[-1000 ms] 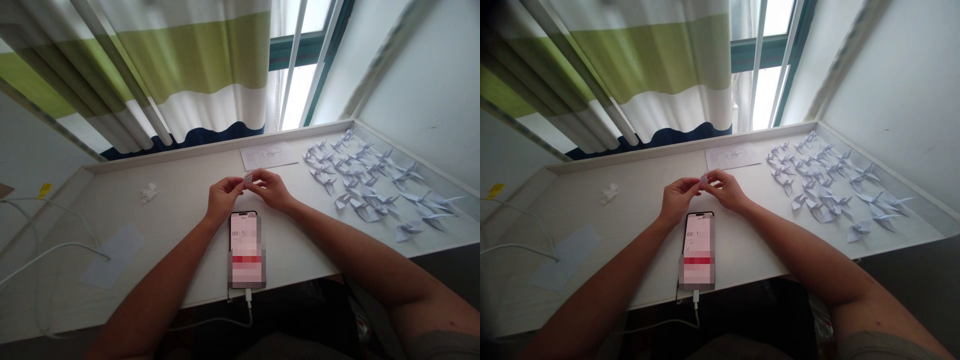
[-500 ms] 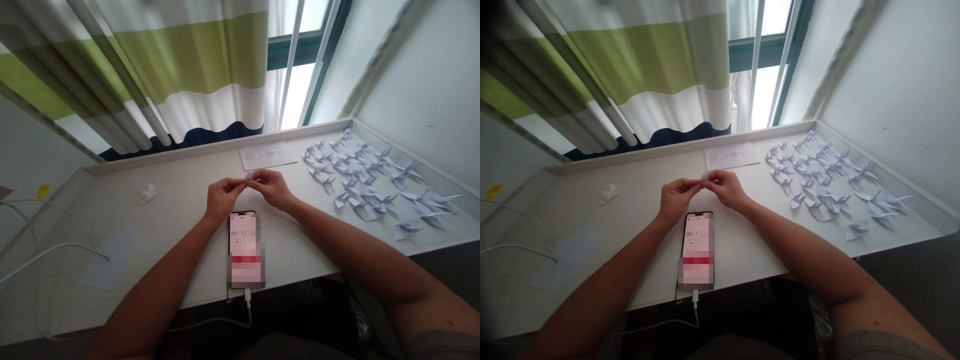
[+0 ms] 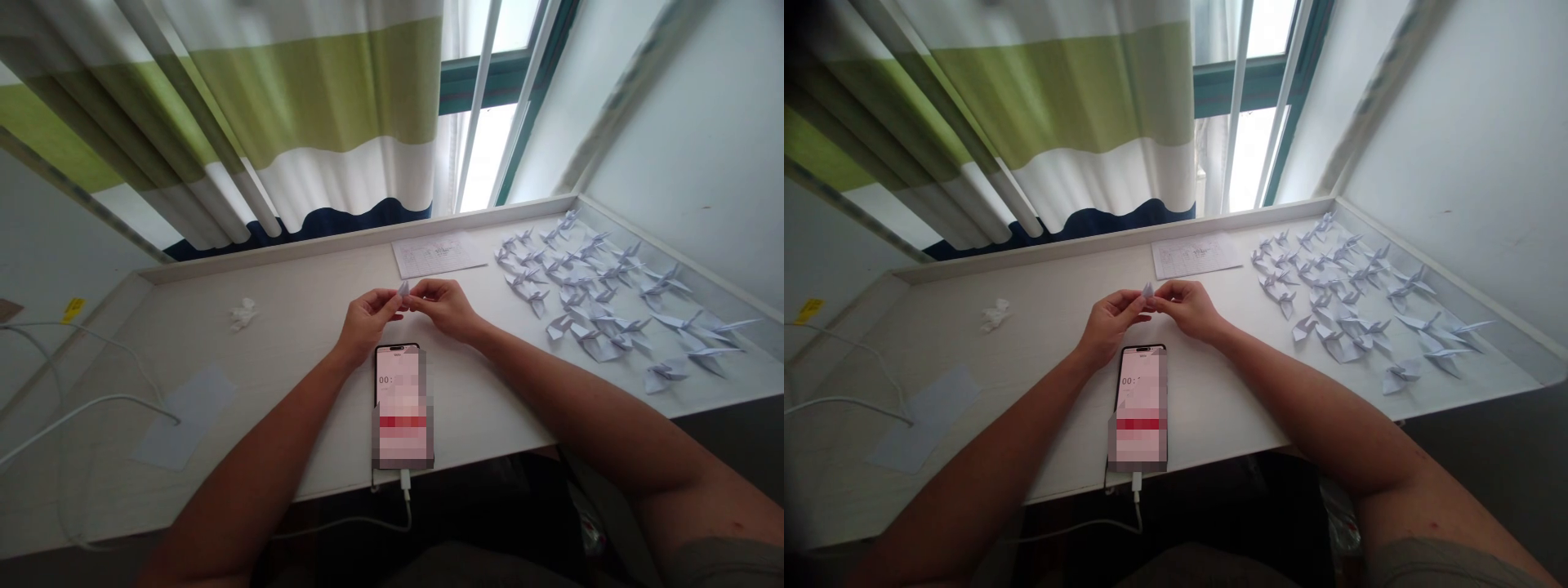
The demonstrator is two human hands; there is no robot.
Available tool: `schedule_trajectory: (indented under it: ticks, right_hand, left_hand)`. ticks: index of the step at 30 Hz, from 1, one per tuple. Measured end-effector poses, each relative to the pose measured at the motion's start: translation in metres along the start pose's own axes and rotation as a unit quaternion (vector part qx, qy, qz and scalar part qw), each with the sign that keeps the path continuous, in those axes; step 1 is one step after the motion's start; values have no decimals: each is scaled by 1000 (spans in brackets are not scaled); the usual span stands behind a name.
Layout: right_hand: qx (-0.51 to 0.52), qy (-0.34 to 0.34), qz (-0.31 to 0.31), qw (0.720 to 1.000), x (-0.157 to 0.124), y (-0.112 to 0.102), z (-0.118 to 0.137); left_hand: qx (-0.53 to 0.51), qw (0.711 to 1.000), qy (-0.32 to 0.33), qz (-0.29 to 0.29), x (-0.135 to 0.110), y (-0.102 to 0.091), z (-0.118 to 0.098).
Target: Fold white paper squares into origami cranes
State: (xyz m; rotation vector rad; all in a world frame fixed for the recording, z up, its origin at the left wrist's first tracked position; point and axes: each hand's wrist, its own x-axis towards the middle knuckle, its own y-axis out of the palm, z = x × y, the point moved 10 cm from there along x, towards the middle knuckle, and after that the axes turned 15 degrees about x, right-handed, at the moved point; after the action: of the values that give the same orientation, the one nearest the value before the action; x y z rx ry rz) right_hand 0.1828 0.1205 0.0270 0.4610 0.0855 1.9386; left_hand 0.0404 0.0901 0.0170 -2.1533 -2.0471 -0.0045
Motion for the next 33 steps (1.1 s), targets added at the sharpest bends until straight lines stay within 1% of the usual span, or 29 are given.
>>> schedule_trajectory:
  ticks: [5,10,12,15,17,20,25,29,33]
  right_hand:
    - [-27,-4,11,1000,-1,3,4]
    - [-20,-4,17,1000,-2,7,0]
    - [-28,-17,9,999,-3,6,2]
    - [-58,-54,-17,997,-4,2,10]
    - [-85,-72,-24,993,-5,1,14]
    - [-104,-79,-10,991,-6,3,15]
    - [-104,-79,2,991,-6,4,13]
    - [-113,-100,22,988,-8,6,20]
    - [-125,-104,49,985,-8,9,24]
  left_hand:
    - [42,999,24,-13,1,-3,-4]
    - [65,997,45,-26,2,-6,-7]
    - [65,996,48,-26,2,-5,-7]
    - [49,998,34,-15,1,-2,-2]
    - [33,999,26,-8,1,0,1]
    - [6,999,30,-9,2,0,2]
    - [-22,999,37,-25,2,-5,0]
    - [-39,999,9,-8,3,-3,7]
    - [-46,999,-8,18,4,0,12]
